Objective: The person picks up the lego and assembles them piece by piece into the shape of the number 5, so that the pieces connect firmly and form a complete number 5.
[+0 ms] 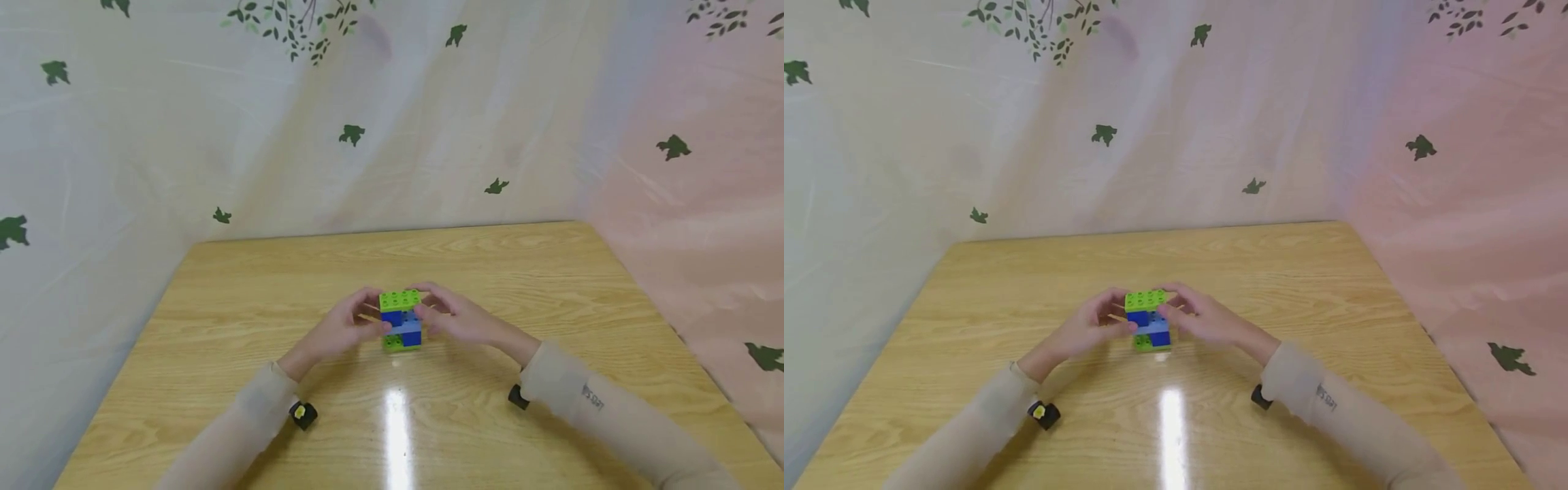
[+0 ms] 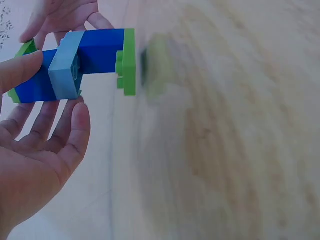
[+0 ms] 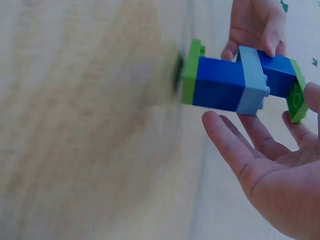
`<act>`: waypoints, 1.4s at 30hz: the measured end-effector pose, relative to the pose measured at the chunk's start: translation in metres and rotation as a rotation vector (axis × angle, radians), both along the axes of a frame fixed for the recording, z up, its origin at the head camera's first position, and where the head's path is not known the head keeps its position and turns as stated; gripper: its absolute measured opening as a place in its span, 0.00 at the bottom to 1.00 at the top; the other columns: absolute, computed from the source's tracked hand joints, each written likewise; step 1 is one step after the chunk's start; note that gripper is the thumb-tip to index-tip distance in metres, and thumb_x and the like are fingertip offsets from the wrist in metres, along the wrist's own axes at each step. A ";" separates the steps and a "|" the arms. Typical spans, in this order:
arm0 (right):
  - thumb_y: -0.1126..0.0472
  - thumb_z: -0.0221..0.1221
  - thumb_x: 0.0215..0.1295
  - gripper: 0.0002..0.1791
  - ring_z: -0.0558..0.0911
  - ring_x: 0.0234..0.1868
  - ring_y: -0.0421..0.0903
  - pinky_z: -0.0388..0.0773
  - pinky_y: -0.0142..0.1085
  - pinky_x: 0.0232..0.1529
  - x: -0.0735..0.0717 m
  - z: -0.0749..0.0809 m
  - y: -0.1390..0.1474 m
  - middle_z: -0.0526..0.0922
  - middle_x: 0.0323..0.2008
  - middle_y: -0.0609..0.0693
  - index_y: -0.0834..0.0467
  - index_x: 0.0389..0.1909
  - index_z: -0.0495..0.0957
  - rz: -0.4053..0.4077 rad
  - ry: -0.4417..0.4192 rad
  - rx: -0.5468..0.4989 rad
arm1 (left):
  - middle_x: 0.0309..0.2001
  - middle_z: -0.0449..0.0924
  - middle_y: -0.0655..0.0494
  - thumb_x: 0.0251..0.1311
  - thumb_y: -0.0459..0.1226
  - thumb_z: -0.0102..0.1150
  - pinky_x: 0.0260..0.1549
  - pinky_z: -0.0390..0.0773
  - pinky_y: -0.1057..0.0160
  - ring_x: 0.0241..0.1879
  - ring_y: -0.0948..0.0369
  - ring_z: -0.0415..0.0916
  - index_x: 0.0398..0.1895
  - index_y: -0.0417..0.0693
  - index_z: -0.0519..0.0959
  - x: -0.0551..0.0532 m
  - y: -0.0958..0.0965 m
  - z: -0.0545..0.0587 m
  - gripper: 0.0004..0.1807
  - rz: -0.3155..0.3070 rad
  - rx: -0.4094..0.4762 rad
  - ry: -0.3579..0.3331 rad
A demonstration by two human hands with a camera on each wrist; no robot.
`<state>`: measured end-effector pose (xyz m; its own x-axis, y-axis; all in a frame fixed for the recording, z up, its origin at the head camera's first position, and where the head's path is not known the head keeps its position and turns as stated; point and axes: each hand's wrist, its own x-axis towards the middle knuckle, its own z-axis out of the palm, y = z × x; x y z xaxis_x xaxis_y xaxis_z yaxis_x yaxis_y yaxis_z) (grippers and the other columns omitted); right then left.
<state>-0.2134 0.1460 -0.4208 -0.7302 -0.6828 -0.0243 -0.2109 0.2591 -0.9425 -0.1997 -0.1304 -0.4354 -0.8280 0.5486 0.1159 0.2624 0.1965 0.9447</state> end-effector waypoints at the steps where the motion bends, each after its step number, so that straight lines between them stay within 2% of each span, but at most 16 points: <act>1: 0.49 0.49 0.81 0.27 0.80 0.58 0.56 0.83 0.53 0.51 -0.002 0.004 0.001 0.76 0.59 0.60 0.51 0.75 0.60 -0.001 -0.016 0.008 | 0.55 0.79 0.49 0.65 0.35 0.67 0.51 0.81 0.52 0.53 0.50 0.78 0.62 0.44 0.73 -0.001 0.000 0.003 0.23 -0.005 -0.007 -0.019; 7: 0.45 0.51 0.79 0.30 0.83 0.53 0.57 0.82 0.58 0.48 -0.015 0.024 0.005 0.79 0.58 0.60 0.53 0.75 0.61 0.017 -0.100 0.057 | 0.56 0.78 0.49 0.65 0.43 0.69 0.52 0.81 0.53 0.52 0.50 0.78 0.64 0.48 0.72 -0.008 -0.003 0.022 0.27 -0.004 -0.063 -0.159; 12: 0.43 0.52 0.78 0.32 0.85 0.51 0.59 0.82 0.59 0.48 -0.028 0.028 0.007 0.81 0.56 0.60 0.55 0.74 0.61 0.012 -0.173 0.069 | 0.58 0.76 0.44 0.63 0.43 0.69 0.53 0.81 0.48 0.52 0.49 0.79 0.67 0.46 0.69 -0.018 -0.001 0.027 0.31 -0.008 -0.042 -0.282; 16: 0.41 0.50 0.78 0.34 0.85 0.50 0.62 0.84 0.55 0.47 -0.037 0.024 0.007 0.82 0.55 0.60 0.58 0.74 0.59 0.004 -0.204 0.082 | 0.58 0.75 0.41 0.64 0.41 0.69 0.53 0.80 0.44 0.51 0.49 0.80 0.69 0.43 0.66 -0.027 0.001 0.024 0.34 0.017 -0.014 -0.374; 20: 0.41 0.49 0.79 0.35 0.84 0.50 0.64 0.85 0.53 0.46 -0.044 0.014 0.007 0.81 0.55 0.62 0.60 0.73 0.59 0.011 -0.239 0.082 | 0.57 0.76 0.40 0.65 0.40 0.68 0.52 0.81 0.44 0.50 0.48 0.82 0.69 0.41 0.65 -0.034 0.002 0.017 0.33 0.028 0.001 -0.425; 25: 0.40 0.49 0.78 0.37 0.85 0.49 0.61 0.85 0.51 0.46 -0.052 0.002 0.006 0.81 0.57 0.62 0.61 0.75 0.56 -0.009 -0.293 0.098 | 0.57 0.79 0.38 0.67 0.38 0.65 0.51 0.82 0.46 0.49 0.47 0.83 0.69 0.37 0.65 -0.042 0.003 0.007 0.31 0.016 0.016 -0.469; 30: 0.38 0.50 0.77 0.35 0.86 0.48 0.59 0.85 0.51 0.45 -0.059 -0.006 0.003 0.81 0.56 0.62 0.60 0.71 0.63 -0.038 -0.332 0.113 | 0.57 0.79 0.39 0.69 0.39 0.63 0.50 0.83 0.48 0.50 0.46 0.83 0.70 0.36 0.64 -0.048 0.003 0.000 0.32 0.011 0.010 -0.498; 37: 0.39 0.50 0.78 0.34 0.86 0.46 0.58 0.86 0.49 0.44 -0.065 -0.011 -0.001 0.81 0.53 0.61 0.63 0.69 0.67 -0.066 -0.342 0.140 | 0.55 0.80 0.40 0.70 0.38 0.61 0.52 0.82 0.50 0.50 0.49 0.83 0.71 0.35 0.64 -0.055 0.004 -0.007 0.31 0.036 0.026 -0.555; 42: 0.42 0.50 0.79 0.32 0.86 0.42 0.56 0.86 0.49 0.42 -0.068 -0.012 -0.006 0.81 0.49 0.62 0.63 0.67 0.69 -0.094 -0.339 0.145 | 0.52 0.81 0.41 0.70 0.39 0.61 0.48 0.83 0.53 0.46 0.51 0.83 0.70 0.37 0.65 -0.057 0.004 -0.010 0.30 0.069 0.026 -0.554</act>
<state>-0.2816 0.1399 -0.4327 -0.7235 -0.5847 -0.3670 0.1382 0.3983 -0.9068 -0.2569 -0.1264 -0.4453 -0.8031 0.4934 -0.3341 -0.2871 0.1709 0.9425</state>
